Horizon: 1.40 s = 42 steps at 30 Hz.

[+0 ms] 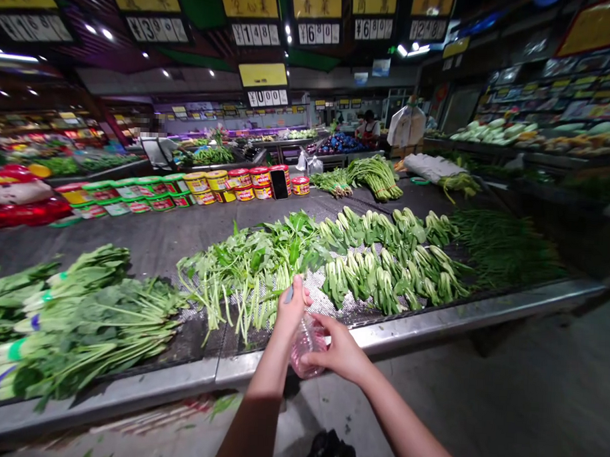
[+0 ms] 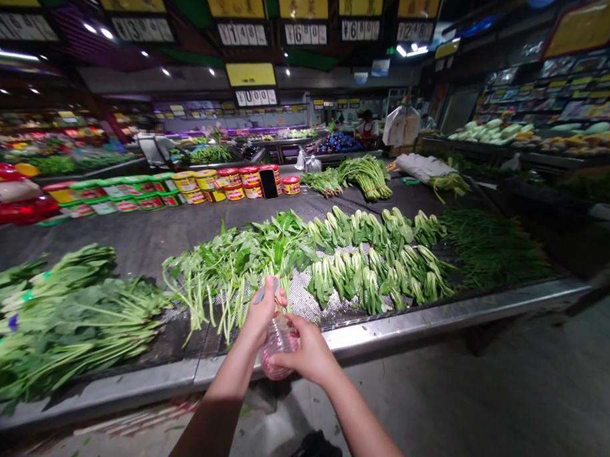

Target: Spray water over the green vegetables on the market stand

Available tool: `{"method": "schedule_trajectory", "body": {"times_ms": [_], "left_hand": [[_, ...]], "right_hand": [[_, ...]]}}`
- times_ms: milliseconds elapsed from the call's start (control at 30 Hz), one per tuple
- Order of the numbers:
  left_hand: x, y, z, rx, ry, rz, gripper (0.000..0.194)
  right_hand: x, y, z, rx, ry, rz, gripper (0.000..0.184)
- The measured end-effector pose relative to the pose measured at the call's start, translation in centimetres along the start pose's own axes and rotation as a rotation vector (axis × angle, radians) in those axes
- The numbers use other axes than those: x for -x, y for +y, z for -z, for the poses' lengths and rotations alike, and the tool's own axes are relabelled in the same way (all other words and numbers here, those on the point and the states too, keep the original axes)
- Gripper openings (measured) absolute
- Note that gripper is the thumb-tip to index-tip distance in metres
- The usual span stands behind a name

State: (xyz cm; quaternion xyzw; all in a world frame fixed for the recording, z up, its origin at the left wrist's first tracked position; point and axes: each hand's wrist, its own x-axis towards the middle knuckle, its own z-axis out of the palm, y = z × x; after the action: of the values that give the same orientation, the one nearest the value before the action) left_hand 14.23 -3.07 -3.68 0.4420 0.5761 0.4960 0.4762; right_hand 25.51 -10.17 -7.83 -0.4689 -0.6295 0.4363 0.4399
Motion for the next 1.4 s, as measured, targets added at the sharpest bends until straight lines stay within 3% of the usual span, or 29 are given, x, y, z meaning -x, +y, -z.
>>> {"method": "schedule_trajectory", "body": {"times_ms": [400,767,900,1100,1400], "left_hand": [[-3.8,3.5,0.2,-0.038,-0.081,-0.078,0.067],[-7.4,2.6,0.4,-0.047,-0.125,-0.077,0.063],[-7.9,2.8,0.3,-0.041,-0.195,-0.078,0.06],[-8.5,2.7,-1.3,-0.01,-0.242,-0.094,0.055],[-9.8,4.1,-4.5,0.032,-0.298,-0.172,0.053]], "right_hand": [[-4.9,-1.5,0.6,0.011,0.007,0.017,0.08],[-7.7,-1.7,0.5,0.086,0.032,-0.033,0.077],[-8.0,-1.5,-0.1,0.15,0.063,-0.053,0.078],[-8.0,-1.0,-0.5,0.331,0.179,-0.102,0.091],[-9.4,-0.8,3.1,0.291,0.211,-0.029,0.086]]}}
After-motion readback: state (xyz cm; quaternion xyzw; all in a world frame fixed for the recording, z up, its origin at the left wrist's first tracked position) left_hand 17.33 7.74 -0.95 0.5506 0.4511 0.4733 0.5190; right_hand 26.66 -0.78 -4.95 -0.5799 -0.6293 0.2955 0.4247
